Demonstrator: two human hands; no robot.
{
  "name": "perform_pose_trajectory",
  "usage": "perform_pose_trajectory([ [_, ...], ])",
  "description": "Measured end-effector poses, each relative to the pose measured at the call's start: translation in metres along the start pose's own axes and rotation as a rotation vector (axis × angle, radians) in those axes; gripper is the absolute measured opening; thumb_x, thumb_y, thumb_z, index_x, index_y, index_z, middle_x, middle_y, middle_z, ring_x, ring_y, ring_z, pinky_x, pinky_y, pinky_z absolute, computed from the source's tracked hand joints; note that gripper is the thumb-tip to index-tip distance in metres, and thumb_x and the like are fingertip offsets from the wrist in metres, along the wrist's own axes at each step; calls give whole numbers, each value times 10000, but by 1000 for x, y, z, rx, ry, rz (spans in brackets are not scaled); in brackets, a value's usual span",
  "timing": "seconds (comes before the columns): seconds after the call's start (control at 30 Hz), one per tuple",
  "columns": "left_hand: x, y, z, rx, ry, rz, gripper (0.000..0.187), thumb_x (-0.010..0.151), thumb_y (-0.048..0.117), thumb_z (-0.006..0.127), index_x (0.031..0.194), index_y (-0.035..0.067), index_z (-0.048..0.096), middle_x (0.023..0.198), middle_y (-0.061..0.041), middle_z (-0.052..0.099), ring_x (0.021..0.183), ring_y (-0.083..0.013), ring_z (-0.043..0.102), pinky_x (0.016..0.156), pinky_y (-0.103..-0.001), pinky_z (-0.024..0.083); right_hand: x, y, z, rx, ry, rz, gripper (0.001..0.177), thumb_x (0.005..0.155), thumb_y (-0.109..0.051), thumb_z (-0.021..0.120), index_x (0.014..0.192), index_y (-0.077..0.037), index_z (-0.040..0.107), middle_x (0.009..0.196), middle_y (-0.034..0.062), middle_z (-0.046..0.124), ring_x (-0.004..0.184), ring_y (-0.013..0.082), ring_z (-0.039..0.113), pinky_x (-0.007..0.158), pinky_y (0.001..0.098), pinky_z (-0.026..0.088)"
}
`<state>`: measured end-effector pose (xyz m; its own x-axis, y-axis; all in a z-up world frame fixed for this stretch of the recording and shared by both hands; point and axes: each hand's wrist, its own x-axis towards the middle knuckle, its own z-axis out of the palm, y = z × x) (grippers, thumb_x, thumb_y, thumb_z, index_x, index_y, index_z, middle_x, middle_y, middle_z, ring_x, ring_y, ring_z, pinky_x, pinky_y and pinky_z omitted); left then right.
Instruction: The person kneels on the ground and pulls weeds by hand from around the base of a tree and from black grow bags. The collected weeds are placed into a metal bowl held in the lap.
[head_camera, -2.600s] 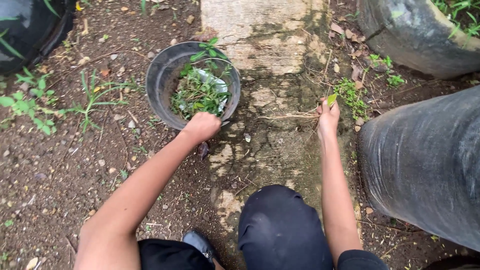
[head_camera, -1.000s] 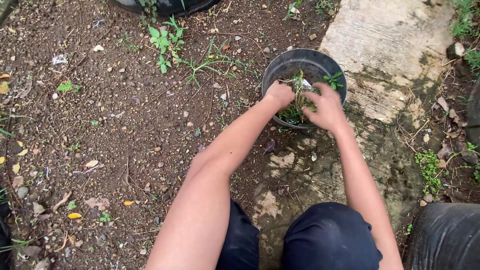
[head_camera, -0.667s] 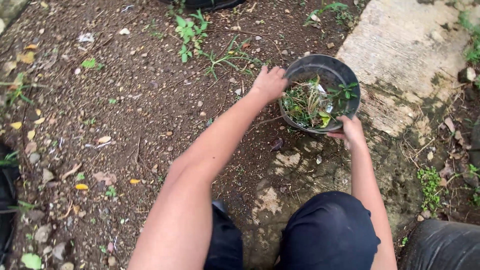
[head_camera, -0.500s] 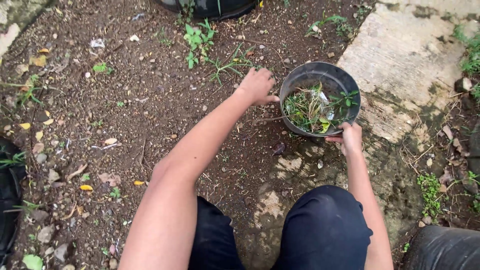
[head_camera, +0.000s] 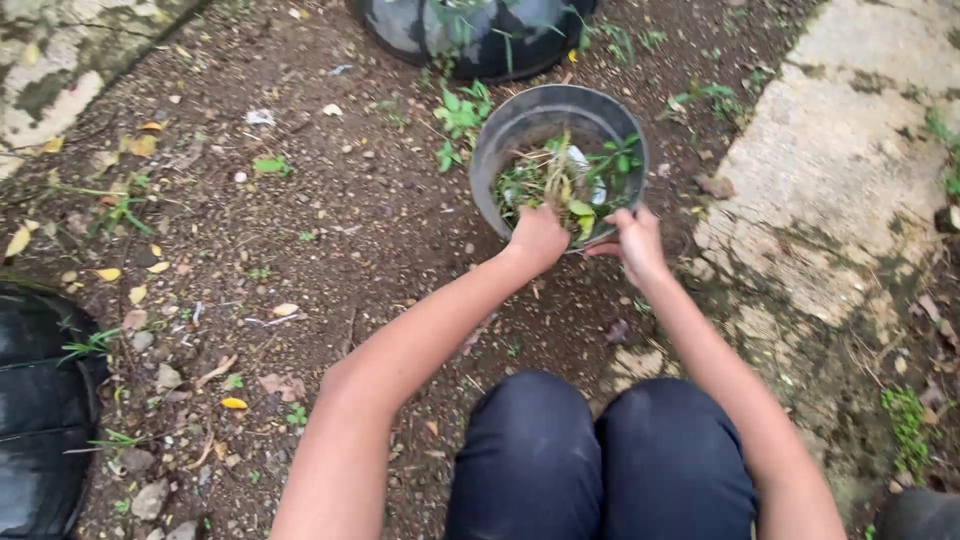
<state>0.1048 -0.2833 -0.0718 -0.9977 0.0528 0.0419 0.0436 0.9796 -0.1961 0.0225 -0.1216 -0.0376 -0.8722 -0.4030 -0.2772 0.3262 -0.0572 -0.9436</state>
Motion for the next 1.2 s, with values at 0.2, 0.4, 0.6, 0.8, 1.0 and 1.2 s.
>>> perform_pose_trajectory([
  [0.2, -96, -115, 36, -29, -50, -162, 236, 937, 60, 597, 1048, 46, 805, 1242, -462, 591, 995, -567, 692, 769, -588, 569, 3, 9, 143, -65, -266, 22, 420, 920, -36, 527, 1327, 23, 437, 928, 257, 636, 666, 454, 733, 495, 461, 683],
  [0.4, -194, -185, 58, 58, -215, -341, 271, 1029, 178, 590, 1216, 259, 769, 1304, -410, 597, 1079, -492, 691, 887, -559, 533, 0, 60, 252, -107, -467, 55, 406, 923, -14, 504, 1316, 42, 420, 917, 283, 660, 637, 422, 737, 480, 419, 678],
  [0.6, -219, -208, 73, 112, -412, -413, 361, 1049, 178, 531, 1338, 325, 691, 1382, -359, 577, 1237, -475, 608, 1022, -611, 401, 27, 111, 290, -95, -552, 122, 550, 907, 3, 519, 1434, 33, 360, 922, 328, 657, 614, 421, 737, 497, 408, 689],
  [0.8, -192, -225, 104, 122, -389, -416, 353, 1073, 244, 463, 1076, 125, 795, 1133, -315, 674, 1008, -408, 692, 883, -485, 499, 84, 119, 272, -76, -721, 181, 582, 989, -286, 535, 1461, 15, 376, 902, 293, 651, 625, 385, 741, 503, 383, 674],
  [1.0, -173, -230, 94, -9, -568, -433, 368, 1057, 193, 460, 1043, 53, 800, 1202, -327, 666, 1035, -400, 721, 905, -473, 559, 185, 172, 197, -918, -710, -504, 531, 1113, -431, 443, 1204, 36, 679, 1209, 251, 660, 1234, 372, 600, 1111, 497, 424],
  [1.2, -143, -208, 32, 1, -599, -462, 415, 1089, 212, 421, 1071, 0, 777, 1264, -343, 647, 1055, -395, 727, 925, -464, 581, 247, 203, 146, -1736, -432, -1265, 471, 1089, -336, 477, 1392, 3, 601, 1410, 201, 555, 1359, 347, 482, 1166, 508, 333],
])
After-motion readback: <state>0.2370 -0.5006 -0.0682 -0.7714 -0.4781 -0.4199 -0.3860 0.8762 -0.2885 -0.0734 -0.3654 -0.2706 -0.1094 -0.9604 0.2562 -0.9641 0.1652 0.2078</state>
